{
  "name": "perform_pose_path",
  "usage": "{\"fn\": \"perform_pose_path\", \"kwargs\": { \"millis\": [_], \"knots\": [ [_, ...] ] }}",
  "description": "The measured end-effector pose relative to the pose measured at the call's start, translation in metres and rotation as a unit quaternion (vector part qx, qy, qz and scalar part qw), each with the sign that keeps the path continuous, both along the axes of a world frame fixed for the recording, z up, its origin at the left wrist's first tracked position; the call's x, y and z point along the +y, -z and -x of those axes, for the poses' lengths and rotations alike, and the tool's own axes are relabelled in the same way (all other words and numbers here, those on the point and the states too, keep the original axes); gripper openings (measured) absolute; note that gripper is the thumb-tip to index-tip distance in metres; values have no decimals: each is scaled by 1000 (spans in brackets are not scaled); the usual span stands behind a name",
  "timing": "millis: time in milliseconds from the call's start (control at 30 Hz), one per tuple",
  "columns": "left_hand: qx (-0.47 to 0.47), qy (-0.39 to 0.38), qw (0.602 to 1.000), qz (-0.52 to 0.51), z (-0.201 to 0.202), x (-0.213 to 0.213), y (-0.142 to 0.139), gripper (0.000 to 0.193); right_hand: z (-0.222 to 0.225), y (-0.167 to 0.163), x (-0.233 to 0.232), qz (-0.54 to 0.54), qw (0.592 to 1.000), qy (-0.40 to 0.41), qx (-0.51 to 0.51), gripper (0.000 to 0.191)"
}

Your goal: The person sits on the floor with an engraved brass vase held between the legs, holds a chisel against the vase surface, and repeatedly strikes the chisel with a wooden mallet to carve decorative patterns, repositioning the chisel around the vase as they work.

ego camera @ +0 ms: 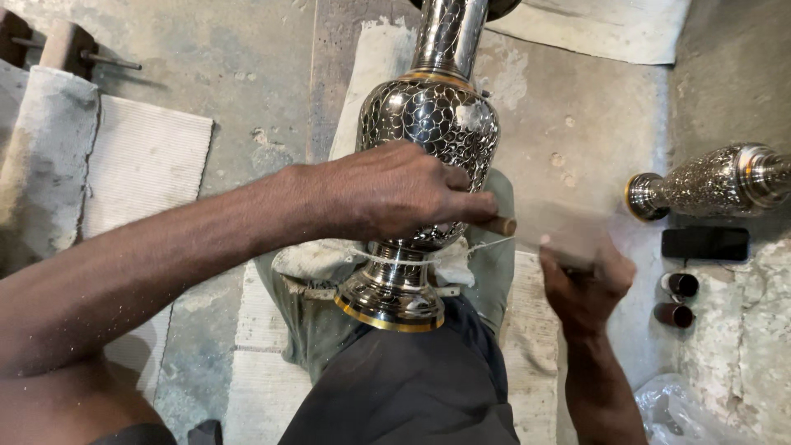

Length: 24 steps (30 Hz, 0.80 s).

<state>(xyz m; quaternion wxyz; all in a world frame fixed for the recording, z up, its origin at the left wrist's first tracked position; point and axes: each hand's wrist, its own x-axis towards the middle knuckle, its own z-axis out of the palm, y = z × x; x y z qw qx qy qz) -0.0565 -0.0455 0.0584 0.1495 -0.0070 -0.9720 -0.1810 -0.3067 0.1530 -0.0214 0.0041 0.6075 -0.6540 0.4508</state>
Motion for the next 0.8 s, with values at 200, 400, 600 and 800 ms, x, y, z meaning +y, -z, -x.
{"fn": "perform_pose_path", "kwargs": {
  "millis": [200,400,600,800],
  "knots": [
    [-37,3,999,-6,2,-2,1,32,-2,1,-3,11,1000,1,-12,21],
    [15,19,999,26,2,-4,1,30,-1,4,-2,19,999,7,31,20],
    [29,23,999,22,2,-5,-5,31,-3,6,-5,13,1000,21,-7,20],
    [1,33,999,12,3,-4,-13,31,3,8,0,3,999,35,28,21]
  ]
}}
